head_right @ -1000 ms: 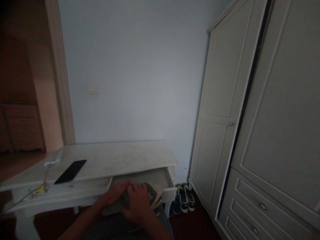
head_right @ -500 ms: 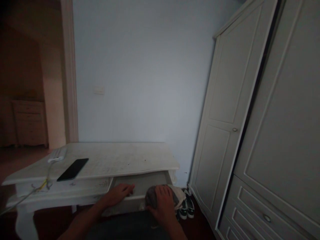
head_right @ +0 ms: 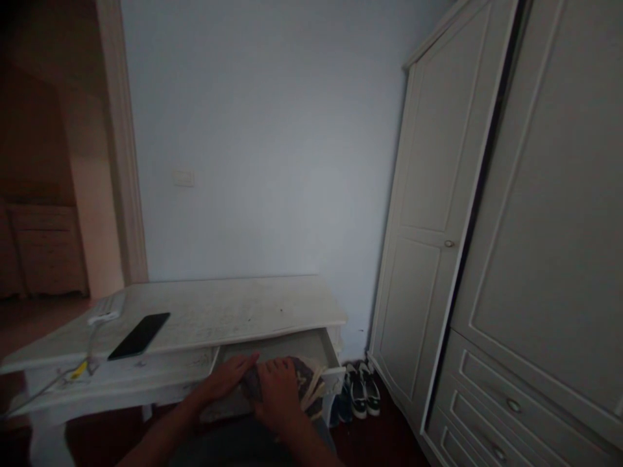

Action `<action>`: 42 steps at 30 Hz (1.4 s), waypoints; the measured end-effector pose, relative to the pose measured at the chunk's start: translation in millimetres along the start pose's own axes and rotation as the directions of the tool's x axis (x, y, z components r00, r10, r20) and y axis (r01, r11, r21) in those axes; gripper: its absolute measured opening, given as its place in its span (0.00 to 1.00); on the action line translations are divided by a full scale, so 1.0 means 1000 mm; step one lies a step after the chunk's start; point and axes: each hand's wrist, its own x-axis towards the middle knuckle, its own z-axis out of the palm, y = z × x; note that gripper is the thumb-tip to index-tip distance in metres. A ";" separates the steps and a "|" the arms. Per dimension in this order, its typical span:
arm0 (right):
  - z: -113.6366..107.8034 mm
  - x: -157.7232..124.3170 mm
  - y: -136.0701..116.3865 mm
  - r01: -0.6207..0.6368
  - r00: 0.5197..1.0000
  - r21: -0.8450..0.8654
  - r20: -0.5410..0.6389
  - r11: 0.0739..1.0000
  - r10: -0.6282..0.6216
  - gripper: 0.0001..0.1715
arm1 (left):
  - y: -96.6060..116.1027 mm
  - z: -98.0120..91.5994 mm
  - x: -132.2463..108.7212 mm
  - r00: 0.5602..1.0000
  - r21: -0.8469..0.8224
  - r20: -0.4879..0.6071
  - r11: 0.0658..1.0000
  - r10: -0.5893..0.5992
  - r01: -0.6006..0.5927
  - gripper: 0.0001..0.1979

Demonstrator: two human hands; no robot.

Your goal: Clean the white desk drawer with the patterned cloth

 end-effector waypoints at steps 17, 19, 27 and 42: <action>-0.025 -0.037 0.062 -0.130 0.979 -0.021 -0.160 0.991 0.125 0.10 | -0.002 -0.001 0.000 1.000 -0.028 0.005 1.000 -0.007 0.007 0.49; -0.025 -0.032 0.054 -0.105 0.986 -0.011 -0.130 0.994 0.103 0.11 | 0.000 -0.002 -0.002 1.000 -0.015 0.008 1.000 -0.010 0.011 0.50; -0.029 -0.045 0.082 -0.096 0.981 0.055 -0.164 0.994 0.104 0.16 | -0.005 -0.001 0.001 1.000 0.032 0.014 0.999 0.005 -0.005 0.49; -0.024 -0.041 0.068 -0.161 0.964 0.014 -0.211 0.987 0.160 0.13 | -0.009 0.001 0.004 0.998 0.073 0.029 0.996 0.047 -0.049 0.47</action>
